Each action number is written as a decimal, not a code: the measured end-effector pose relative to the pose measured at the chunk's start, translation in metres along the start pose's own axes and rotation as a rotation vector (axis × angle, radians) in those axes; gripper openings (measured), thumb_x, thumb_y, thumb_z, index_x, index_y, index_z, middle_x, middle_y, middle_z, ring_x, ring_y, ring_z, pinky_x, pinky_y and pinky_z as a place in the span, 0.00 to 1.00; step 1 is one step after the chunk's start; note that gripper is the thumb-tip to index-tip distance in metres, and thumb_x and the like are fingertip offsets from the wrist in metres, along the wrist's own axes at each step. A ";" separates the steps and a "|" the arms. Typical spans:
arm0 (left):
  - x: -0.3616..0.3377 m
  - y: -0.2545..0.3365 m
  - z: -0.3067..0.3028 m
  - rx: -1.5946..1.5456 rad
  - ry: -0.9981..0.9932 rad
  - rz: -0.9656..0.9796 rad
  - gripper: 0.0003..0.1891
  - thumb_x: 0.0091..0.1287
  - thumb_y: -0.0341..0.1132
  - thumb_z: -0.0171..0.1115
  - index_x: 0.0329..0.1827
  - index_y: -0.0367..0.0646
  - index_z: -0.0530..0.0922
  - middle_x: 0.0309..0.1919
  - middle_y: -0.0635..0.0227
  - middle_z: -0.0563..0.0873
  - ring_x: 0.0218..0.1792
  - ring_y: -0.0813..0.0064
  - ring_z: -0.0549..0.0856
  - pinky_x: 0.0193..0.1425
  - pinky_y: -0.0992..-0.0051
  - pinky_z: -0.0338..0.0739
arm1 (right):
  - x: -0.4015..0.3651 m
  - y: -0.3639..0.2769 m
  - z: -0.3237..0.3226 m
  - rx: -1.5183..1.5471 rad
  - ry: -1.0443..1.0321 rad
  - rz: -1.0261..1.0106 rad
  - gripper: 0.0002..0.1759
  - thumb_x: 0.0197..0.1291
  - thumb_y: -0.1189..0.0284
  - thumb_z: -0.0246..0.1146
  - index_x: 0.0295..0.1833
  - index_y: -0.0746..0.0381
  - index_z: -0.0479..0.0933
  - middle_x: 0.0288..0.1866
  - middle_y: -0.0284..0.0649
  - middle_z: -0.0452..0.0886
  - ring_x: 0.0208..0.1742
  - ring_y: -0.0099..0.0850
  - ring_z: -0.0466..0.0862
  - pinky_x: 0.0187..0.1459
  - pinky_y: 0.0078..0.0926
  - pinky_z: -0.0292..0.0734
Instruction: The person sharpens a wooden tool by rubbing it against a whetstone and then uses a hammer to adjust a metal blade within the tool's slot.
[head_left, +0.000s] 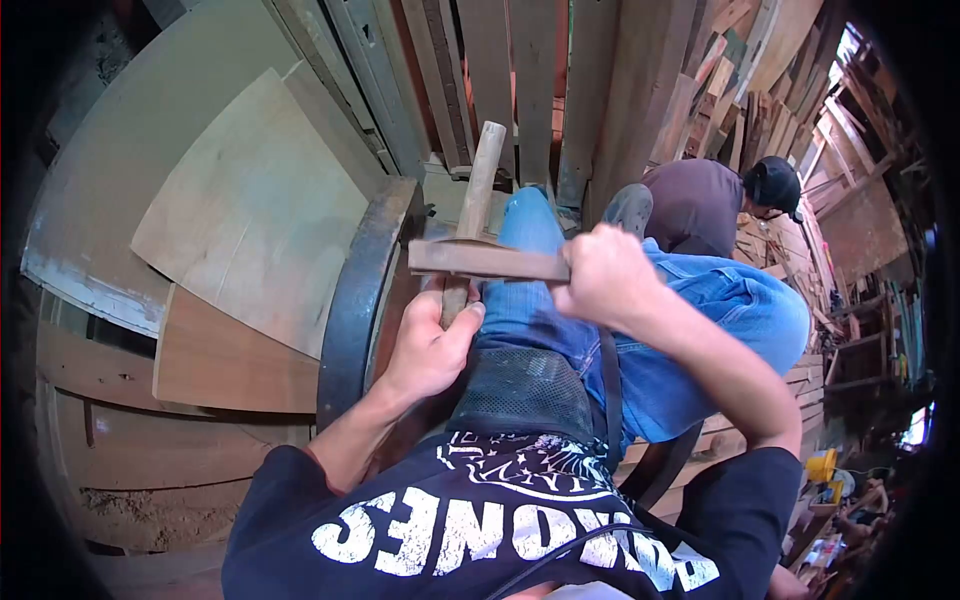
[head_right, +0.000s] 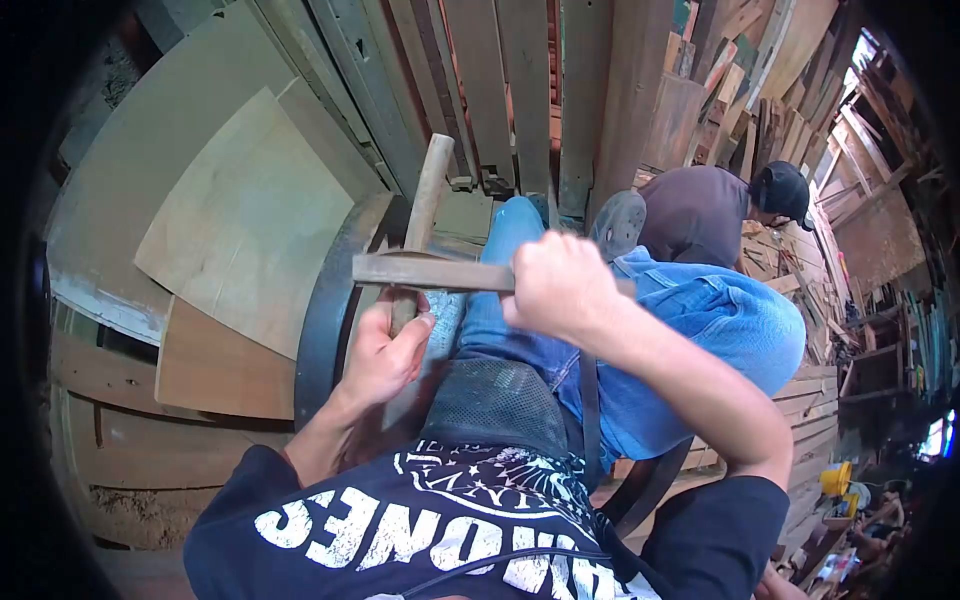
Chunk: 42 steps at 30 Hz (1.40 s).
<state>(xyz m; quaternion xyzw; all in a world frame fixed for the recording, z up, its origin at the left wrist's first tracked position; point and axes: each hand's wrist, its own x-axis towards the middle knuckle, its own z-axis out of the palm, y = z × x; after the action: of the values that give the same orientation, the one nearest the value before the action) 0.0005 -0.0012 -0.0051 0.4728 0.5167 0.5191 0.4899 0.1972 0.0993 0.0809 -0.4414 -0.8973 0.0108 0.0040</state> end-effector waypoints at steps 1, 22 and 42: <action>0.000 -0.003 0.002 -0.007 0.003 -0.005 0.05 0.69 0.29 0.60 0.42 0.38 0.74 0.22 0.72 0.78 0.24 0.81 0.76 0.30 0.74 0.72 | 0.004 0.006 0.004 -0.021 -0.020 0.018 0.17 0.40 0.64 0.69 0.31 0.68 0.84 0.32 0.59 0.83 0.39 0.52 0.86 0.48 0.46 0.84; -0.007 -0.001 0.007 0.288 0.046 0.077 0.09 0.67 0.32 0.60 0.44 0.35 0.75 0.27 0.57 0.84 0.31 0.63 0.86 0.37 0.66 0.78 | 0.035 0.030 -0.001 -0.066 0.245 0.261 0.13 0.44 0.67 0.67 0.28 0.68 0.83 0.27 0.55 0.82 0.36 0.51 0.85 0.44 0.46 0.83; -0.001 -0.021 0.010 0.322 0.148 0.214 0.09 0.67 0.30 0.61 0.44 0.33 0.76 0.29 0.56 0.84 0.30 0.66 0.85 0.38 0.67 0.79 | 0.012 -0.009 0.023 0.042 -0.021 -0.028 0.21 0.42 0.66 0.68 0.37 0.73 0.83 0.36 0.62 0.84 0.43 0.53 0.87 0.48 0.44 0.84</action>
<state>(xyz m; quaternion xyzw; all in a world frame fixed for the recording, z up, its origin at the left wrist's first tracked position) 0.0114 -0.0016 -0.0256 0.5576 0.5744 0.5123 0.3109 0.1822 0.1034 0.0578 -0.4285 -0.9029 0.0344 0.0040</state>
